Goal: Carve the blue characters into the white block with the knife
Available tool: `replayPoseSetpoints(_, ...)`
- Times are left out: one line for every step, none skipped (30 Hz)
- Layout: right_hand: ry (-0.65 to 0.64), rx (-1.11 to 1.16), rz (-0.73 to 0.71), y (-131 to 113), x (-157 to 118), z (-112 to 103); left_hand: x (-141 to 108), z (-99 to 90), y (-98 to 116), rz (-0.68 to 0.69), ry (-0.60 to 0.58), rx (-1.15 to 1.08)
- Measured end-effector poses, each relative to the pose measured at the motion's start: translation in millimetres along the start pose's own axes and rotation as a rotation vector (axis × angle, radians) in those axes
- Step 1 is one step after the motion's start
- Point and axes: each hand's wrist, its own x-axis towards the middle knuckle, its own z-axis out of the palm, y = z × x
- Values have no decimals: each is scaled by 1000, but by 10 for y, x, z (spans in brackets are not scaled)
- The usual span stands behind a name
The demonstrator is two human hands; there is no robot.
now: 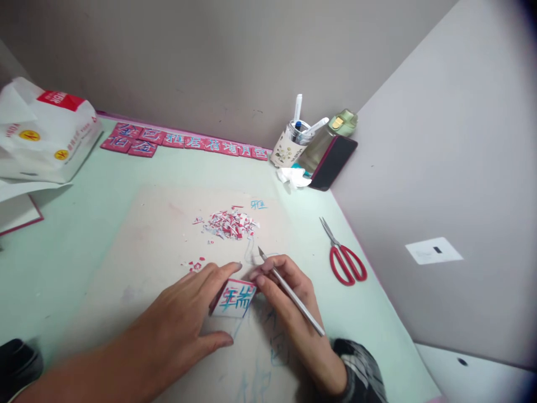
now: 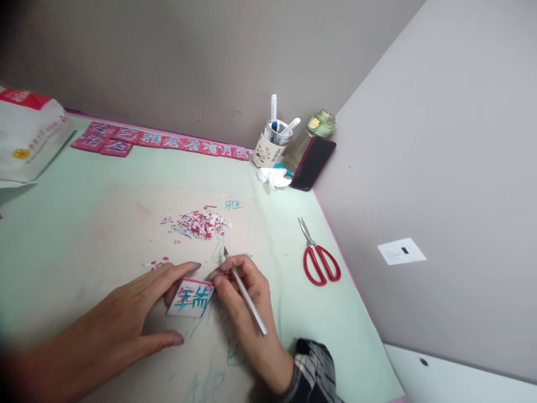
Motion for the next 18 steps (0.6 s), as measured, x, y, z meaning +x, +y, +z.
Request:
replayPoseSetpoints(-21,0,-4,7,1,-3,-22,23,-16,22,1,41)
replayPoseSetpoints(-40,-6,-9,13,-1,-7,-39,40,-32,38,5,78)
replayPoseSetpoints(-52,-21,-17,16,-6,-12,-50,50,-47,40,11,110)
replayPoseSetpoints(-56,-46,-30,17,-12,-19,-54,51,-57,32,14,131)
replayPoseSetpoints(-53,-80,-50,17,-21,-30,-50,44,-62,18,20,145)
replayPoseSetpoints(-45,-120,-76,17,-34,-44,-41,33,-62,0,32,151)
replayPoseSetpoints(-34,-164,-100,17,-49,-61,-28,19,-59,-16,46,151)
replayPoseSetpoints(-23,-212,-131,20,-68,-80,-14,7,-54,-24,57,143)
replayPoseSetpoints(-17,-264,-167,25,-89,-99,-1,-2,-50,-24,59,129)
replayPoseSetpoints(-17,-317,-205,33,-113,-117,8,-6,-46,-22,59,115)
replayPoseSetpoints(-23,-365,-243,44,-137,-133,14,-6,-43,-20,54,102)
replayPoseSetpoints(-35,-406,-276,55,-160,-146,16,-1,-43,-21,46,90)
replayPoseSetpoints(-53,-434,-308,66,-181,-155,16,7,-45,-23,39,79)
replayPoseSetpoints(-67,-449,-332,75,-198,-162,13,16,-49,-27,36,71)
replayPoseSetpoints(-76,-453,-343,82,-210,-165,10,26,-55,-31,40,63)
replayPoseSetpoints(-77,-450,-347,87,-217,-165,6,34,-63,-37,44,58)
replayPoseSetpoints(-68,-444,-341,90,-220,-163,3,42,-71,-39,39,52)
replayPoseSetpoints(-48,-437,-324,91,-219,-159,1,48,-79,-42,32,46)
